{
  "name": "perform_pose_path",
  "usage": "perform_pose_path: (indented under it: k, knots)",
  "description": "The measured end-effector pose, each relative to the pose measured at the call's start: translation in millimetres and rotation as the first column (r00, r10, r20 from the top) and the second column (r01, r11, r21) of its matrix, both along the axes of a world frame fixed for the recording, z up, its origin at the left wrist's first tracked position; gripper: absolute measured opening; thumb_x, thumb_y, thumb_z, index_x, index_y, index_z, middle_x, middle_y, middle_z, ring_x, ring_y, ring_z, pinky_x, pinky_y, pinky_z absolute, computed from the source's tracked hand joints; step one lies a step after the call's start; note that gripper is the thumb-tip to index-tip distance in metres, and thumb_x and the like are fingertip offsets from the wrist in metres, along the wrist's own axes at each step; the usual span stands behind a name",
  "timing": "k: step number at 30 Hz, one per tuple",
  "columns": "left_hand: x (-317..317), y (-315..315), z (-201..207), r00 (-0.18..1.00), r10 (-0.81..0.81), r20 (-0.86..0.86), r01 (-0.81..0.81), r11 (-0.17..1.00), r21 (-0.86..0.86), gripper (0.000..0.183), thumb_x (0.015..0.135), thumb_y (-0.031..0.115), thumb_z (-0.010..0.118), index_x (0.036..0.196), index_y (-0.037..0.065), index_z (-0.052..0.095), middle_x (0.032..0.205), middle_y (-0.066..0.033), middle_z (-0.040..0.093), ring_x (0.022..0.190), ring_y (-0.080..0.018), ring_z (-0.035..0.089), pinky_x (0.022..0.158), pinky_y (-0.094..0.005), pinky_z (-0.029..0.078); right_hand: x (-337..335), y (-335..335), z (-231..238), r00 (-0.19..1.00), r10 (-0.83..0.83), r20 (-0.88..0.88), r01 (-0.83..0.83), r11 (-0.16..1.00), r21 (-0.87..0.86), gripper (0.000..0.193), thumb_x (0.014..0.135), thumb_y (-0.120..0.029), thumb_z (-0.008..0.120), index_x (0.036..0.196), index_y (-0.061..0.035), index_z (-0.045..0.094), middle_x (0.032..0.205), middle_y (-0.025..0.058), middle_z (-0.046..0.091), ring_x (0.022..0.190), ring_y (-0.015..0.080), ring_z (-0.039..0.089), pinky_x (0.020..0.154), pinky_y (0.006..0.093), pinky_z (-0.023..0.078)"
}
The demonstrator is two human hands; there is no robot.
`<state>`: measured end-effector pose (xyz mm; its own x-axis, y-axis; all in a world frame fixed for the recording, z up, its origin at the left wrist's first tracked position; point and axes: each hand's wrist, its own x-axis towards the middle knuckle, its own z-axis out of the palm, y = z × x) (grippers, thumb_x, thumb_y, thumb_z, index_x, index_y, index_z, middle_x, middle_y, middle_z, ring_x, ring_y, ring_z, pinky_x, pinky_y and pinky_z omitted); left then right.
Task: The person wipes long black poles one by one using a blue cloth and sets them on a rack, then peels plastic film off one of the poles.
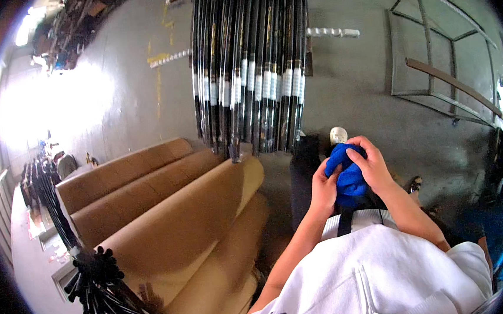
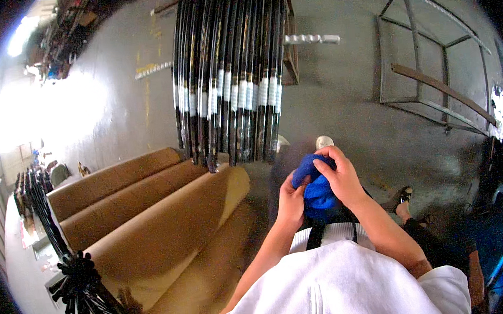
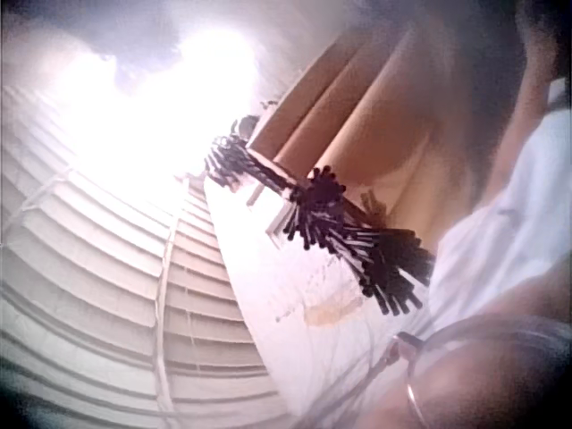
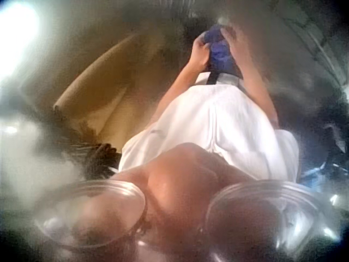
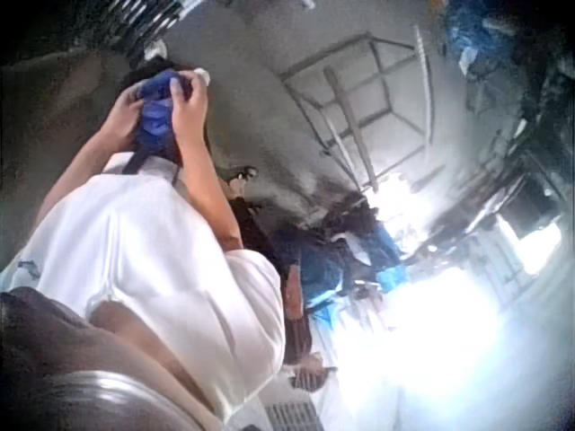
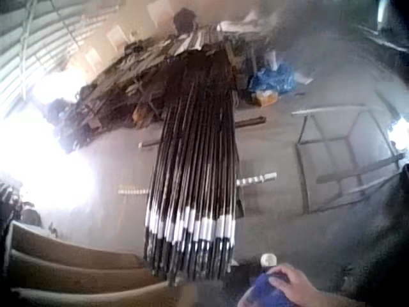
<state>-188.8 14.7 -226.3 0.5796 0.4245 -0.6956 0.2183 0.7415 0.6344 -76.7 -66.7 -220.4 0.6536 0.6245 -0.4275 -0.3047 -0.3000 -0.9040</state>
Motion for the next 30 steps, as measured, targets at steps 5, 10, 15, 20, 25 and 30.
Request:
perform_pose_path:
  k: [5, 10, 15, 20, 25, 30]
  knots:
    - [18.2, 12.9, 33.0, 0.948, -0.263, -0.179, 0.318, 0.749, 0.581, 0.015, 0.09, 0.017, 0.055, 0.089, 0.002, 0.055, 0.07, -0.0019, 0.053, 0.068, -0.0081, 0.047, 0.064, -0.0245, 0.042, 11.5, -14.7, 18.3, 0.999, -0.017, -0.041, 0.018, 1.0, 0.01, 0.018, 0.087, -0.017, 0.057, 0.097, -0.0023, 0.055, 0.084, 0.0026, 0.055, 0.08, 0.011, 0.051, 0.074, 0.0251, 0.041]
    - [31.3, 15.5, 51.2, 0.923, -0.348, -0.166, 0.385, 0.854, 0.35, 0.026, 0.089, 0.024, 0.058, 0.096, 0.0, 0.057, 0.075, 0.0, 0.056, 0.071, -0.0069, 0.049, 0.065, -0.0235, 0.042, 12.7, -20.9, 26.2, 0.992, -0.096, -0.087, 0.104, 0.99, 0.1, 0.015, 0.087, -0.014, 0.056, 0.096, -0.0029, 0.055, 0.083, 0.0014, 0.055, 0.078, 0.01, 0.05, 0.071, 0.0244, 0.041]
    - [32.7, 22.0, 49.8, 0.857, -0.511, -0.07, 0.481, 0.742, 0.467, 0.033, 0.087, 0.026, 0.06, 0.104, -0.002, 0.055, 0.081, -0.0029, 0.057, 0.073, -0.007, 0.051, 0.065, -0.0227, 0.043, 28.0, -35.5, 50.7, 0.973, -0.216, 0.077, 0.215, 0.976, 0.017, 0.013, 0.087, -0.015, 0.055, 0.093, -0.0031, 0.056, 0.083, 0.0012, 0.056, 0.079, 0.0089, 0.051, 0.072, 0.0242, 0.041]
    - [28.8, 45.9, 49.5, 0.745, -0.623, -0.238, 0.548, 0.368, 0.751, 0.033, 0.081, 0.018, 0.063, 0.11, 0.005, 0.056, 0.097, -0.0143, 0.059, 0.078, -0.0223, 0.058, 0.071, -0.0331, 0.048, 26.0, -46.9, 56.4, 0.907, -0.37, 0.201, 0.393, 0.915, -0.09, 0.021, 0.083, -0.02, 0.06, 0.094, -0.0022, 0.057, 0.085, 0.0068, 0.059, 0.081, 0.0156, 0.054, 0.073, 0.0288, 0.043]
    - [42.5, 91.3, 107.7, 0.656, -0.699, -0.283, 0.58, 0.228, 0.782, 0.021, 0.085, 0.015, 0.059, 0.104, 0.007, 0.062, 0.098, -0.0074, 0.061, 0.091, -0.0159, 0.058, 0.075, -0.027, 0.046, -6.8, -33.2, 65.2, 0.821, -0.528, 0.216, 0.554, 0.828, -0.082, 0.02, 0.084, -0.022, 0.06, 0.095, -0.0049, 0.059, 0.085, 0.0054, 0.059, 0.08, 0.0137, 0.054, 0.073, 0.0298, 0.045]
    - [67.4, 89.1, 103.7, 0.426, -0.902, -0.069, 0.605, 0.227, 0.763, 0.047, 0.084, 0.024, 0.062, 0.125, 0.006, 0.047, 0.122, -0.0127, 0.052, 0.106, -0.0206, 0.053, 0.087, -0.0318, 0.042, -36.3, -20.3, 88.3, 0.834, -0.502, 0.229, 0.496, 0.864, 0.087, 0.022, 0.087, -0.02, 0.057, 0.1, -0.0034, 0.055, 0.089, 0.0108, 0.061, 0.083, 0.0196, 0.057, 0.075, 0.0329, 0.045]
